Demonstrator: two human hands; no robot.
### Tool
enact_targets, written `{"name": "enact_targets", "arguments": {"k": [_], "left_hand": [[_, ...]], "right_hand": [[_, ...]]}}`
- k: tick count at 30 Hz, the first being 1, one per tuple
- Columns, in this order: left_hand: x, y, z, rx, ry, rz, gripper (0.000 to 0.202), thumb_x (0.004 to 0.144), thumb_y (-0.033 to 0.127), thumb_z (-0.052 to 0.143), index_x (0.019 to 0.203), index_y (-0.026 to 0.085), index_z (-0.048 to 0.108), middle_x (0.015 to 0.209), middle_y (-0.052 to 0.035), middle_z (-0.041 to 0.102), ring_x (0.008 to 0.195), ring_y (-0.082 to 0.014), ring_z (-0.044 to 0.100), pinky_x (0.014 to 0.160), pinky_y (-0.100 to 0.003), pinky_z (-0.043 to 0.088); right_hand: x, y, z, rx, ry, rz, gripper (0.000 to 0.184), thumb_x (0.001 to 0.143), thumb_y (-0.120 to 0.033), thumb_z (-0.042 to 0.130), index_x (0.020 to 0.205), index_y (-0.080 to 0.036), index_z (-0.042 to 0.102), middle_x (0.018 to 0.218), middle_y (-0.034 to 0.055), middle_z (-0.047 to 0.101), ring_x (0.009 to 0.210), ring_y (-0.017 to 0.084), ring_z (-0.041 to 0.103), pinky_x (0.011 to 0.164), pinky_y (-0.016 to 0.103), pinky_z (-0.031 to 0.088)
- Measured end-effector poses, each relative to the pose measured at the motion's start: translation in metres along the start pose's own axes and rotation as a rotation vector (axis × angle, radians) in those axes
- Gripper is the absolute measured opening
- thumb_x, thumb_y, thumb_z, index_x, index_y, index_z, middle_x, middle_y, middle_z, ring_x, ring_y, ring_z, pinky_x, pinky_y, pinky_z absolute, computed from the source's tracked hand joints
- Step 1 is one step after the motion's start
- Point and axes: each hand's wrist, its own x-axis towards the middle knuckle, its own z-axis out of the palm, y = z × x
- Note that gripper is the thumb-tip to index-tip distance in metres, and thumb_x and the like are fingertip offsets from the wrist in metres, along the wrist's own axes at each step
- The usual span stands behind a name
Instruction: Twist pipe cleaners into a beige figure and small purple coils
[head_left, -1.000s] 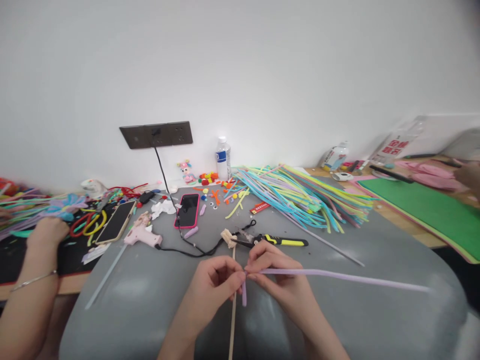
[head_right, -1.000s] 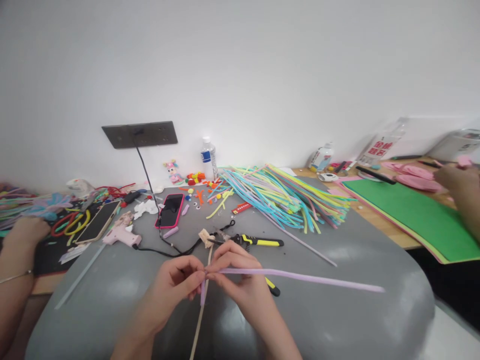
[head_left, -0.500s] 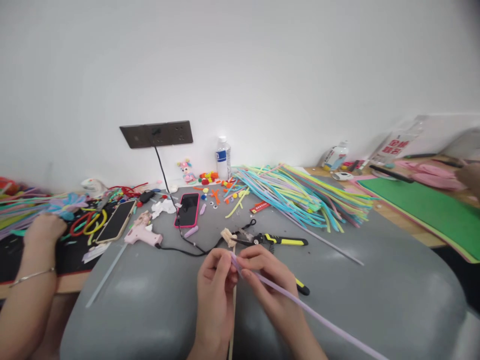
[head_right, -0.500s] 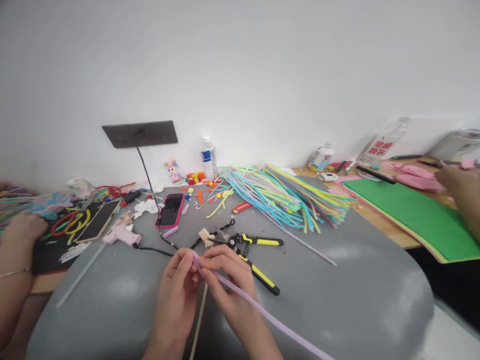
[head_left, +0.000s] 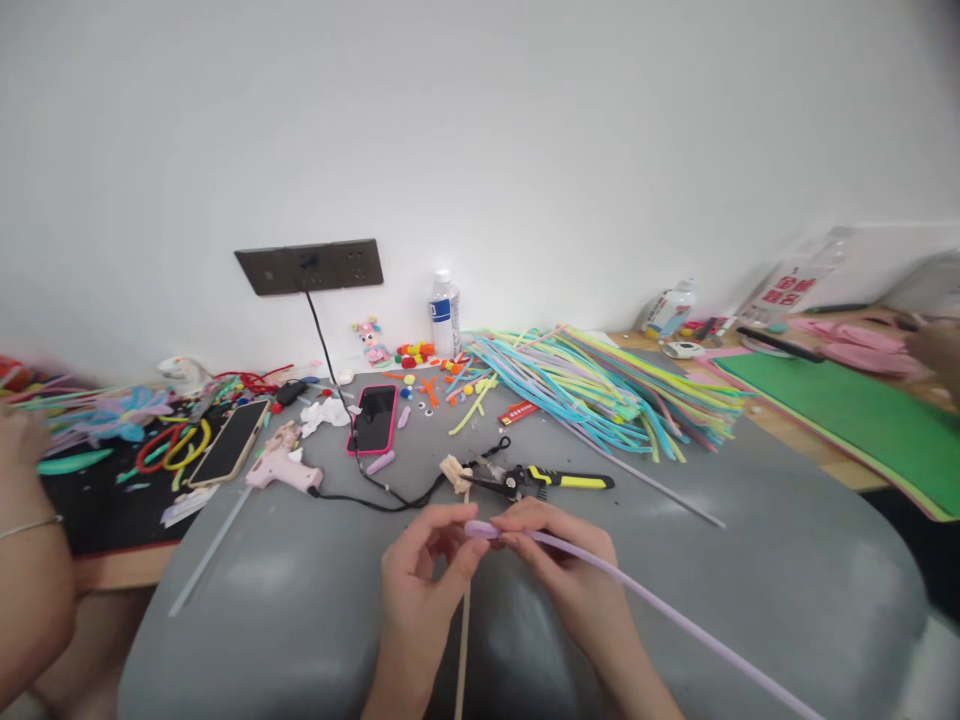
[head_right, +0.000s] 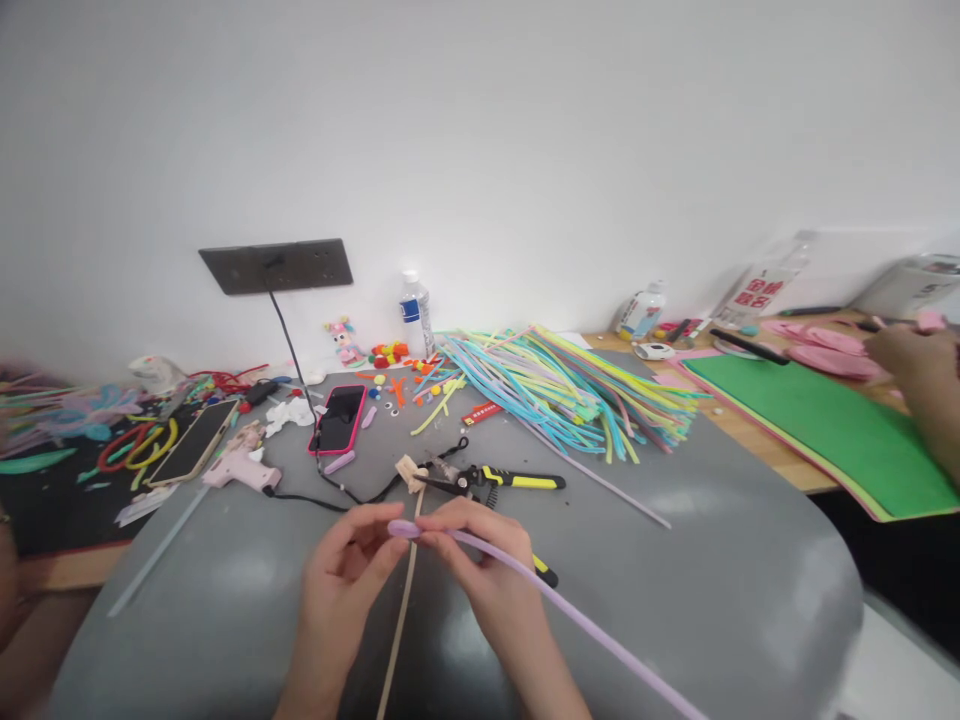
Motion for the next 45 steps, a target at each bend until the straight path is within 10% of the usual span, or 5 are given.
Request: {"name": "enact_targets", "arguments": {"k": [7, 23, 38, 45], "left_hand": [[0.003, 0.006, -0.016, 0.229, -0.139, 0.238, 0.014, 0.081, 0.016, 0.073, 0.089, 0.025, 0.079, 0.073, 0.0005, 0.077, 0.06, -0.0121, 0.07, 0.062, -0.018, 0.056], [0.029, -0.004, -0.004, -0.123, -0.078, -0.191, 0.015, 0.069, 0.029, 0.084, 0.077, 0.017, 0.081, 0.072, -0.0077, 0.08, 0.067, -0.0207, 0.076, 0.062, -0.023, 0.061], [0.144, 0.027, 0.017, 0.121, -0.121, 0.262, 0.008, 0.077, 0.025, 0.077, 0.081, 0.021, 0.081, 0.078, -0.0047, 0.08, 0.075, -0.0225, 0.075, 0.076, -0.032, 0.059], [0.201, 0.028, 0.005, 0.147, -0.487, -0.037, 0.024, 0.067, 0.034, 0.083, 0.083, 0.016, 0.079, 0.078, -0.0067, 0.078, 0.066, -0.0178, 0.069, 0.064, -0.026, 0.055]], "right_hand": [[0.003, -0.003, -0.008, 0.065, -0.151, 0.276, 0.024, 0.084, -0.039, 0.072, 0.076, -0.017, 0.077, 0.067, 0.0067, 0.074, 0.063, 0.018, 0.07, 0.059, 0.022, 0.053], [0.031, 0.002, -0.012, 0.126, -0.15, 0.315, 0.023, 0.075, -0.04, 0.08, 0.074, -0.017, 0.075, 0.07, 0.0053, 0.074, 0.066, 0.018, 0.069, 0.062, 0.026, 0.055], [0.163, 0.003, -0.03, 0.001, -0.266, 0.157, 0.017, 0.073, -0.033, 0.078, 0.072, -0.017, 0.073, 0.067, 0.0028, 0.073, 0.064, 0.016, 0.067, 0.059, 0.026, 0.052], [0.208, 0.036, -0.032, -0.011, -0.514, 0.224, 0.019, 0.074, -0.033, 0.077, 0.076, -0.015, 0.074, 0.073, 0.0016, 0.073, 0.071, 0.016, 0.067, 0.071, 0.028, 0.052]]}}
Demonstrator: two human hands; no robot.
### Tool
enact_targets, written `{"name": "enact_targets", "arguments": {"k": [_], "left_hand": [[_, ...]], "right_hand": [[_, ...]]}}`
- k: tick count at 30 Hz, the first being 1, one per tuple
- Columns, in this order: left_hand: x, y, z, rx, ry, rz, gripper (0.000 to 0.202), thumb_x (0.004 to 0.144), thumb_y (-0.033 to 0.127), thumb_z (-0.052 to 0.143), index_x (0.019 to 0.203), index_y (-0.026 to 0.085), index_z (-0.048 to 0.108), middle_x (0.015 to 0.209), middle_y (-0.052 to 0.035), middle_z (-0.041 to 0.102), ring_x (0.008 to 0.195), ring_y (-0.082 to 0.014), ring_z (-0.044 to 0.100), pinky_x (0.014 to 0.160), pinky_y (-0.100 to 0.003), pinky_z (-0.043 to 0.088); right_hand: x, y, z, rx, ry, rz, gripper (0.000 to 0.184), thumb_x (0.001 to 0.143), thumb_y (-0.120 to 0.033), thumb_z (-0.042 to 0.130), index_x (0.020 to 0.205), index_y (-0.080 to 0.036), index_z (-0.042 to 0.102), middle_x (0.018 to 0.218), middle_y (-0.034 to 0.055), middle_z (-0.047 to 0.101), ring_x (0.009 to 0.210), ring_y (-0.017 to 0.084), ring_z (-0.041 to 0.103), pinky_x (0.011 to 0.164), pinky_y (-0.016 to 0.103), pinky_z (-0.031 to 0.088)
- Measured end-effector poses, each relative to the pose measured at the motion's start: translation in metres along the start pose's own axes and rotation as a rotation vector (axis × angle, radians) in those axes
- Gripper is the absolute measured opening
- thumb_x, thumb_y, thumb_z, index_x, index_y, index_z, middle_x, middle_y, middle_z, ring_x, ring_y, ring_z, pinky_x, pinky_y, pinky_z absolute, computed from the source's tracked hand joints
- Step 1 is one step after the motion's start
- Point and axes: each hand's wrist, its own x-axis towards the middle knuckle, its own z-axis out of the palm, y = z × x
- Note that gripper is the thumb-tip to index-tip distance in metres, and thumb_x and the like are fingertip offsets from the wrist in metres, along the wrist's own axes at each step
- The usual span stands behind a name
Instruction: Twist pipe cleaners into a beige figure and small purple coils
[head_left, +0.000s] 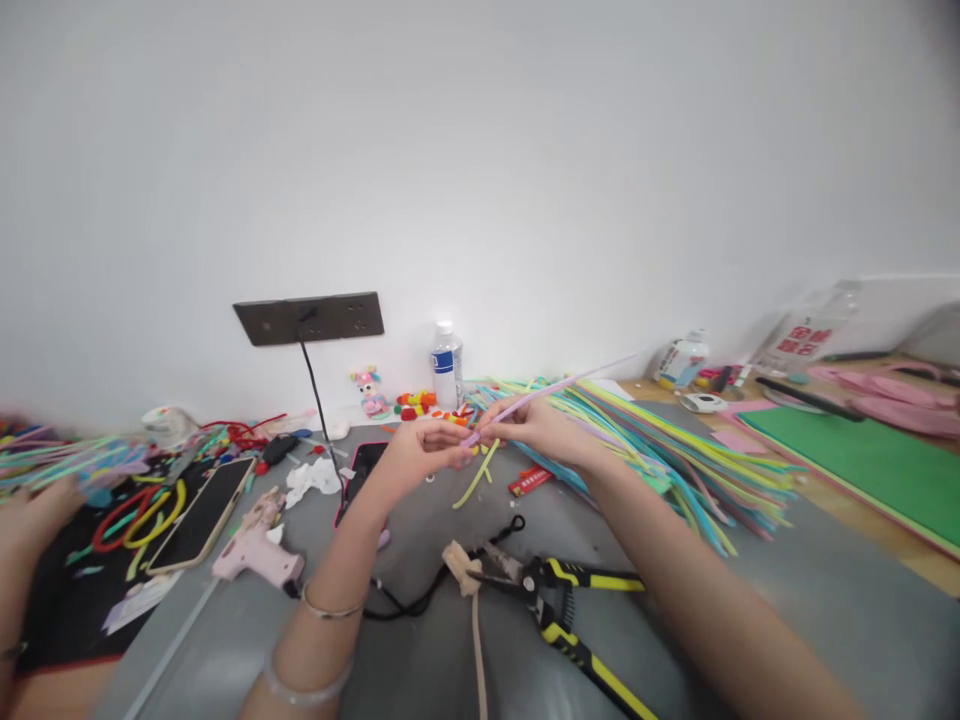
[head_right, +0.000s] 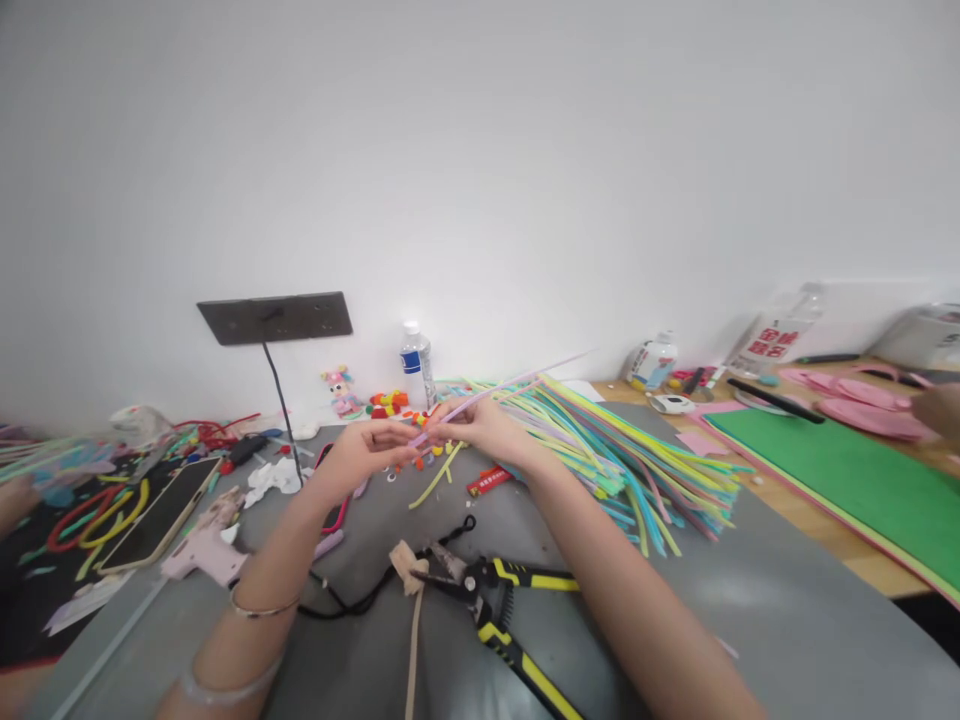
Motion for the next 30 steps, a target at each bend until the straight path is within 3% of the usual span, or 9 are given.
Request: {"name": "enact_targets", "arguments": {"k": [4, 9, 14, 21, 25, 30], "left_hand": [[0.018, 0.001, -0.015, 0.038, -0.239, -0.183, 0.024, 0.072, 0.038, 0.079, 0.077, 0.015, 0.078, 0.069, -0.0047, 0.072, 0.056, -0.0113, 0.061, 0.056, -0.021, 0.049], [0.029, -0.004, -0.016, -0.085, -0.307, -0.285, 0.021, 0.065, 0.032, 0.084, 0.074, 0.015, 0.077, 0.068, -0.0035, 0.07, 0.054, -0.0091, 0.057, 0.054, -0.02, 0.046], [0.027, -0.007, -0.014, -0.116, -0.25, -0.322, 0.022, 0.062, 0.03, 0.086, 0.073, 0.014, 0.076, 0.065, -0.0024, 0.068, 0.054, -0.0094, 0.057, 0.056, -0.021, 0.048], [0.023, -0.016, -0.016, -0.109, -0.236, -0.271, 0.026, 0.071, 0.04, 0.081, 0.071, 0.015, 0.073, 0.061, 0.0008, 0.061, 0.049, -0.0064, 0.049, 0.045, -0.017, 0.037], [0.021, -0.019, -0.012, -0.16, -0.095, -0.213, 0.03, 0.068, 0.041, 0.083, 0.068, 0.014, 0.071, 0.062, 0.0005, 0.061, 0.047, -0.005, 0.046, 0.042, -0.016, 0.032], [0.021, -0.017, 0.002, -0.382, 0.129, -0.163, 0.033, 0.058, 0.04, 0.089, 0.068, 0.014, 0.071, 0.057, 0.0034, 0.06, 0.047, -0.0045, 0.05, 0.042, -0.015, 0.036]], "right_hand": [[0.006, -0.001, -0.004, -0.063, -0.19, 0.016, 0.019, 0.078, -0.035, 0.076, 0.08, -0.016, 0.072, 0.076, -0.0002, 0.072, 0.073, 0.015, 0.065, 0.071, 0.027, 0.05], [0.012, 0.0, -0.004, -0.031, -0.19, 0.003, 0.025, 0.075, -0.038, 0.079, 0.078, -0.018, 0.066, 0.069, -0.0041, 0.065, 0.067, 0.013, 0.063, 0.065, 0.025, 0.049], [0.014, 0.01, -0.006, 0.002, -0.185, -0.012, 0.023, 0.081, -0.04, 0.073, 0.084, -0.017, 0.069, 0.079, -0.0002, 0.07, 0.077, 0.016, 0.068, 0.076, 0.03, 0.054], [0.012, 0.028, 0.005, 0.035, -0.082, -0.085, 0.023, 0.081, -0.04, 0.073, 0.082, -0.018, 0.068, 0.079, 0.001, 0.071, 0.076, 0.018, 0.07, 0.074, 0.031, 0.056], [0.01, 0.025, 0.011, -0.075, 0.056, -0.132, 0.021, 0.082, -0.038, 0.072, 0.082, -0.017, 0.069, 0.077, 0.0032, 0.072, 0.074, 0.02, 0.071, 0.071, 0.033, 0.057], [0.007, 0.023, 0.019, -0.18, 0.167, -0.337, 0.015, 0.088, -0.031, 0.066, 0.084, -0.018, 0.072, 0.093, 0.0093, 0.074, 0.087, 0.022, 0.071, 0.079, 0.035, 0.057]]}}
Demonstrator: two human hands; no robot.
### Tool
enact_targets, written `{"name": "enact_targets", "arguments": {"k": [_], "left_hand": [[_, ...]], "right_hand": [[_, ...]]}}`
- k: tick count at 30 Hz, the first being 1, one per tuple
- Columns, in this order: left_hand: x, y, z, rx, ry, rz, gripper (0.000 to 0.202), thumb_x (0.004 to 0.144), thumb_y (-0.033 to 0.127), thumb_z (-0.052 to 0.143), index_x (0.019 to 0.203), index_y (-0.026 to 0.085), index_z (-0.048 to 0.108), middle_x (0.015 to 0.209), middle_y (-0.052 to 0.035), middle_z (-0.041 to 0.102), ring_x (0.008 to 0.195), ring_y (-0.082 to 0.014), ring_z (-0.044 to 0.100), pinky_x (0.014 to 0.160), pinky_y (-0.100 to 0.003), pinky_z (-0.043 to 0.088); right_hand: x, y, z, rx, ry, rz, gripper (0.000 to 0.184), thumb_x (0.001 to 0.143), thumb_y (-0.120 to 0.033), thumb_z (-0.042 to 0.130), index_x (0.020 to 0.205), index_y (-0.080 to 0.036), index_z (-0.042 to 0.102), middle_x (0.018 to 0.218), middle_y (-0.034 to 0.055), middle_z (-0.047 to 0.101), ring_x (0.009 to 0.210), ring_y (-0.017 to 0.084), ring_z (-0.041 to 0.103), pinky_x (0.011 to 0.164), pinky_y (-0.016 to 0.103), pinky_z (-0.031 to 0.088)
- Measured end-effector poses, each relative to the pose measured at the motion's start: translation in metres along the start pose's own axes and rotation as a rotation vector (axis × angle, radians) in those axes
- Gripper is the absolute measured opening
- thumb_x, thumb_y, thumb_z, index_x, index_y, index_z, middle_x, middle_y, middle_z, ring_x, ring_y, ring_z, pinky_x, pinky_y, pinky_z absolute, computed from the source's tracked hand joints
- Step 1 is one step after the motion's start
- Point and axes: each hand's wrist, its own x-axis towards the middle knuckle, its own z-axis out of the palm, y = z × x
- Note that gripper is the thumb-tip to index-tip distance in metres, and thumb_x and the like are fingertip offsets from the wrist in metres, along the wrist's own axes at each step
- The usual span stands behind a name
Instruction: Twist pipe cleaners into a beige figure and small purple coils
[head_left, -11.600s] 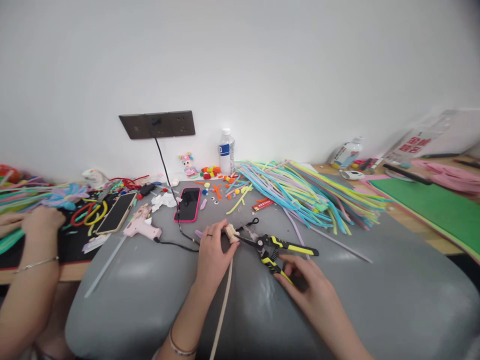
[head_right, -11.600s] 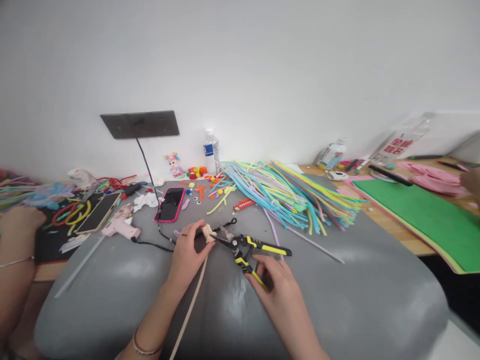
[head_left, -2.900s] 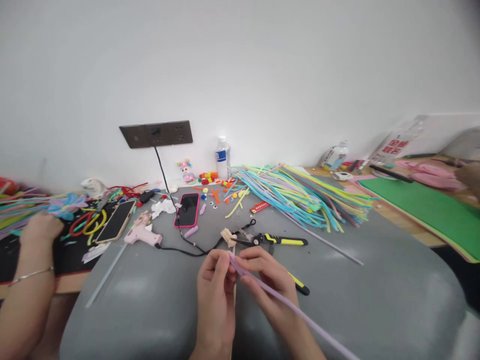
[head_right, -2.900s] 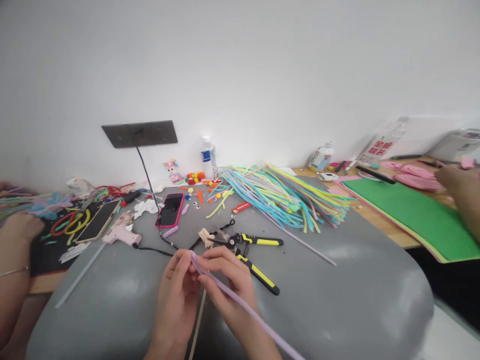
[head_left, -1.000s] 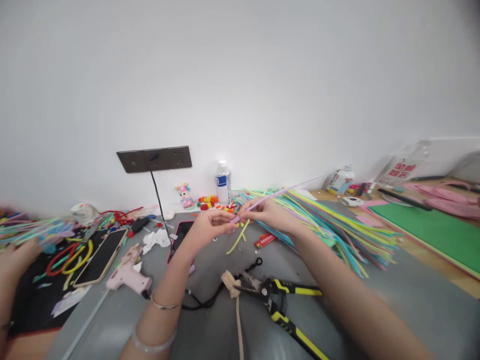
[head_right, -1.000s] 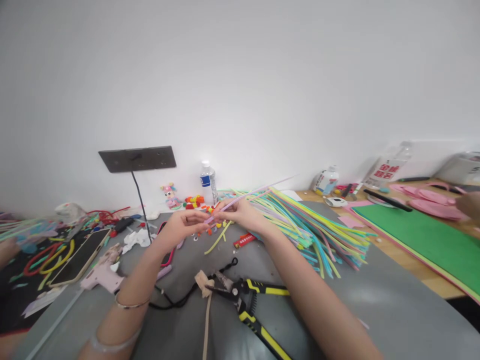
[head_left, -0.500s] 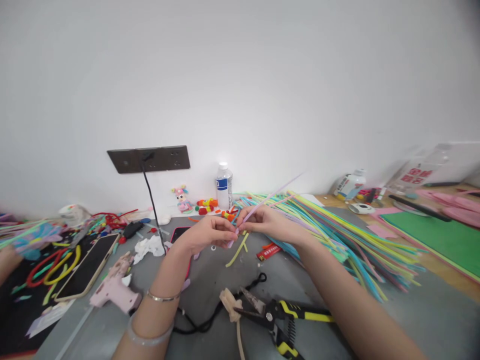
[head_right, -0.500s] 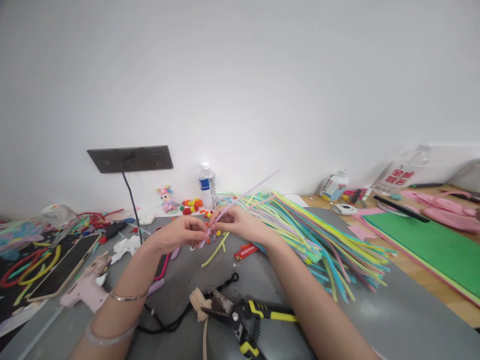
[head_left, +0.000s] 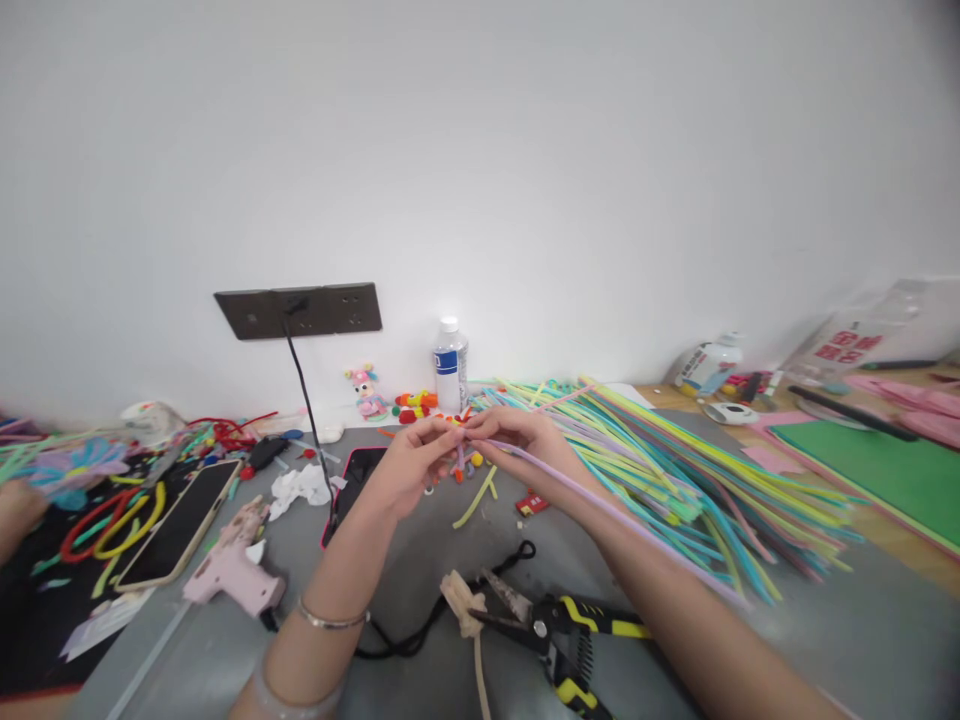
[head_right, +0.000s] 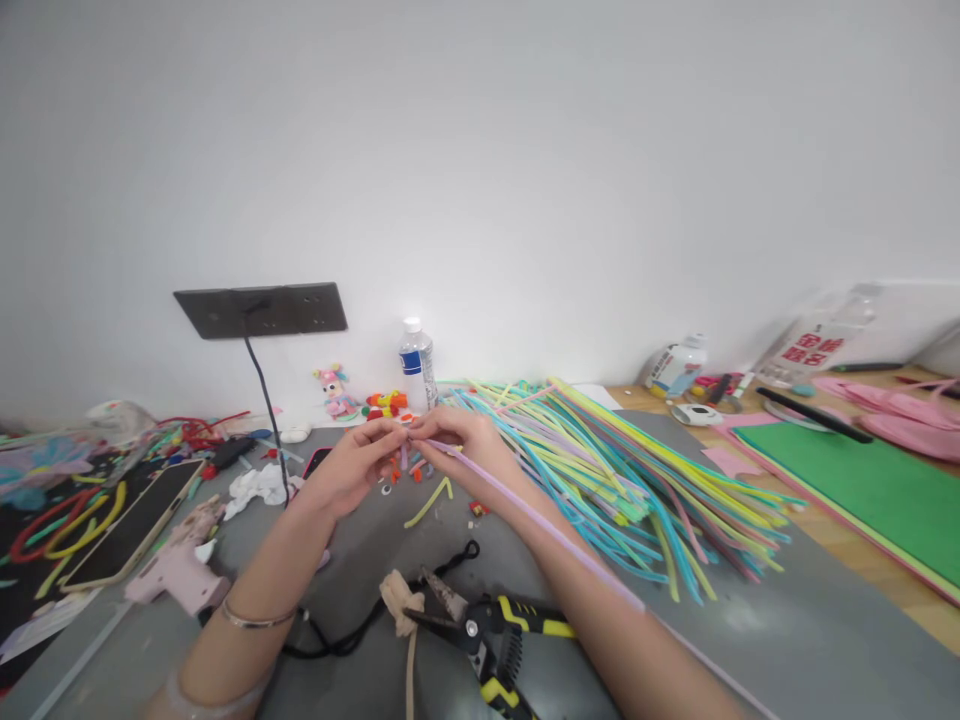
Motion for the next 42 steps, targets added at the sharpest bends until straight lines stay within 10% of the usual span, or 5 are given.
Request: {"name": "enact_targets", "arguments": {"k": [9, 27, 34, 42], "left_hand": [[0.002, -0.01, 0.004, -0.249, 0.154, -0.049, 0.031, 0.056, 0.032, 0.092, 0.073, 0.014, 0.073, 0.063, -0.0002, 0.072, 0.053, -0.0087, 0.063, 0.045, -0.015, 0.045], [-0.007, 0.001, -0.002, 0.31, 0.069, 0.21, 0.018, 0.072, 0.032, 0.079, 0.077, 0.015, 0.075, 0.071, -0.0051, 0.078, 0.065, -0.016, 0.07, 0.054, -0.02, 0.05], [-0.007, 0.004, -0.011, 0.363, -0.295, -0.12, 0.023, 0.073, 0.037, 0.08, 0.08, 0.015, 0.077, 0.078, -0.0054, 0.075, 0.065, -0.0116, 0.063, 0.058, -0.02, 0.05], [-0.003, -0.008, -0.009, 0.202, -0.342, -0.251, 0.027, 0.067, 0.038, 0.085, 0.073, 0.014, 0.075, 0.071, -0.0032, 0.068, 0.055, -0.0058, 0.048, 0.047, -0.018, 0.033]], "right_hand": [[-0.001, 0.01, 0.003, -0.212, 0.078, -0.227, 0.016, 0.083, -0.03, 0.073, 0.096, -0.022, 0.076, 0.103, 0.0103, 0.077, 0.095, 0.024, 0.072, 0.085, 0.038, 0.058], [0.002, 0.008, -0.012, 0.067, 0.123, 0.206, 0.021, 0.076, -0.038, 0.077, 0.072, -0.018, 0.072, 0.069, 0.0043, 0.075, 0.061, 0.018, 0.07, 0.057, 0.027, 0.056], [-0.002, 0.0, -0.022, 0.17, -0.24, 0.337, 0.023, 0.077, -0.04, 0.077, 0.078, -0.018, 0.073, 0.071, 0.0018, 0.072, 0.065, 0.016, 0.066, 0.062, 0.027, 0.053], [-0.003, -0.003, -0.019, 0.189, -0.283, 0.347, 0.029, 0.079, -0.046, 0.074, 0.083, -0.017, 0.068, 0.075, 0.0013, 0.068, 0.069, 0.016, 0.064, 0.064, 0.027, 0.05]]}}
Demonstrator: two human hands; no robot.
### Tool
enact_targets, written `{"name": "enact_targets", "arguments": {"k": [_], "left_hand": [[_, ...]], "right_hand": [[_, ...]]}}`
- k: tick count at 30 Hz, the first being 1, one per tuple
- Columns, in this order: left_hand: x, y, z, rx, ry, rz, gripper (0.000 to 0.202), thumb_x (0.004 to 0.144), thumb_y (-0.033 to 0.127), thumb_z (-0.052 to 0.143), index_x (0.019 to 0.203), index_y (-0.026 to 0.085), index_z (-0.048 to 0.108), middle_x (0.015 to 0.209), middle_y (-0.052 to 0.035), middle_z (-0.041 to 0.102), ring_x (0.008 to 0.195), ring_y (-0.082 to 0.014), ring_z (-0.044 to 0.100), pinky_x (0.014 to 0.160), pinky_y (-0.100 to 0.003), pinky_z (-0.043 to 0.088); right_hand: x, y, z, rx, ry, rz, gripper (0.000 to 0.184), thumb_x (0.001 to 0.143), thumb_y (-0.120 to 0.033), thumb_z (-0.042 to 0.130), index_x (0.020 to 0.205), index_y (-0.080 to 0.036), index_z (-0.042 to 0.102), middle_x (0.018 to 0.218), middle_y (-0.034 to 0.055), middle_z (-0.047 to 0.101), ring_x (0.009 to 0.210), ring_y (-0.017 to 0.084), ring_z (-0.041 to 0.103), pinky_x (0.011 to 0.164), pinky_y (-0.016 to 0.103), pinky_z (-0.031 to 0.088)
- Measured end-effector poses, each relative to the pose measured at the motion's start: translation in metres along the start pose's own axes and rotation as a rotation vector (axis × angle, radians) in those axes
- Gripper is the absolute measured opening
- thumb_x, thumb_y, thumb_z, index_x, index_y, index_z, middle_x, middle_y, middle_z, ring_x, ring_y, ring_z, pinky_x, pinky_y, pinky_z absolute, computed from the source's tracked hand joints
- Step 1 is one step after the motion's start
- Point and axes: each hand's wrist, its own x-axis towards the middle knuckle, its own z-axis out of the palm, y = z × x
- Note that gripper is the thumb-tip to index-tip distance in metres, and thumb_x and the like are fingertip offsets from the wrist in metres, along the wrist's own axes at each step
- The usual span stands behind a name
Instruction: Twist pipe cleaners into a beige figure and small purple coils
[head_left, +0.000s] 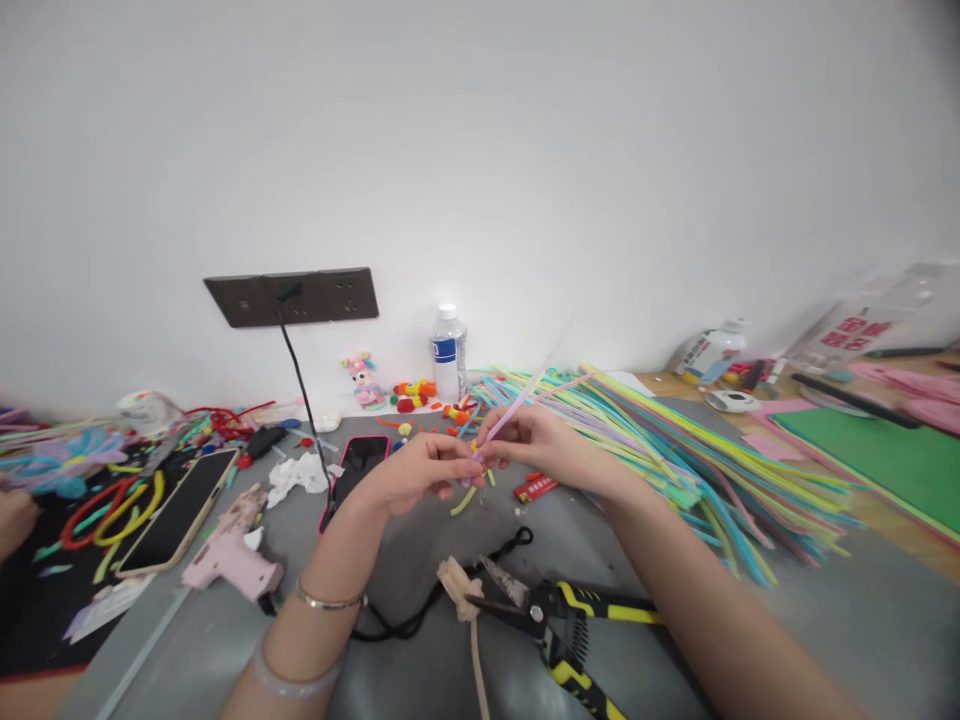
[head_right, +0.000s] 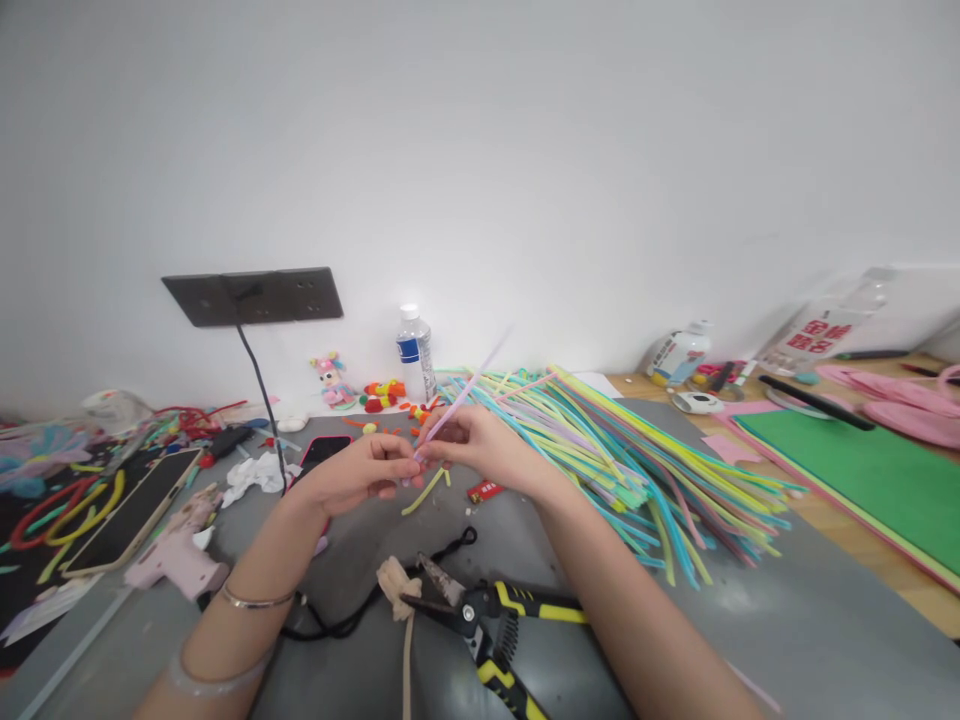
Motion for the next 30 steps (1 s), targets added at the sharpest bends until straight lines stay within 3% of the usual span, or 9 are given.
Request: {"name": "enact_targets", "arguments": {"k": [6, 10, 17, 24, 30], "left_hand": [[0.002, -0.001, 0.002, -0.126, -0.033, -0.034, 0.028, 0.063, 0.034, 0.088, 0.072, 0.012, 0.073, 0.059, 0.0035, 0.053, 0.049, -0.0033, 0.037, 0.042, -0.017, 0.024], [0.004, -0.002, 0.002, -0.183, -0.066, -0.087, 0.033, 0.057, 0.031, 0.091, 0.072, 0.011, 0.07, 0.052, 0.0061, 0.05, 0.044, -0.0017, 0.035, 0.04, -0.016, 0.021], [0.001, 0.001, 0.0, -0.188, 0.015, -0.079, 0.036, 0.055, 0.036, 0.092, 0.069, 0.013, 0.068, 0.057, 0.0028, 0.061, 0.048, -0.0039, 0.05, 0.047, -0.016, 0.039], [-0.002, 0.001, -0.003, -0.093, -0.008, -0.084, 0.032, 0.058, 0.033, 0.09, 0.068, 0.012, 0.068, 0.059, 0.0013, 0.065, 0.049, -0.0048, 0.053, 0.049, -0.017, 0.042], [-0.001, 0.002, 0.003, -0.195, 0.121, -0.031, 0.036, 0.056, 0.036, 0.092, 0.069, 0.012, 0.067, 0.057, 0.0027, 0.063, 0.048, -0.0042, 0.055, 0.049, -0.015, 0.045]], "right_hand": [[-0.002, -0.001, -0.004, -0.147, -0.03, -0.023, 0.029, 0.085, -0.047, 0.067, 0.084, -0.018, 0.07, 0.079, 0.0026, 0.069, 0.073, 0.019, 0.063, 0.067, 0.03, 0.05], [0.0, 0.003, -0.002, -0.111, -0.055, -0.07, 0.027, 0.085, -0.044, 0.068, 0.085, -0.017, 0.07, 0.082, 0.0033, 0.069, 0.076, 0.018, 0.063, 0.07, 0.029, 0.05], [0.003, 0.009, 0.009, 0.014, 0.093, -0.154, 0.02, 0.085, -0.038, 0.07, 0.085, -0.018, 0.065, 0.082, 0.0021, 0.067, 0.075, 0.017, 0.065, 0.067, 0.028, 0.051], [0.003, 0.006, 0.014, -0.037, 0.084, -0.13, 0.018, 0.086, -0.036, 0.068, 0.084, -0.018, 0.065, 0.079, 0.0013, 0.067, 0.069, 0.015, 0.064, 0.063, 0.027, 0.052], [0.002, 0.003, 0.01, -0.135, 0.173, -0.147, 0.014, 0.087, -0.032, 0.064, 0.081, -0.019, 0.061, 0.074, 0.0009, 0.063, 0.066, 0.015, 0.061, 0.06, 0.027, 0.049]]}}
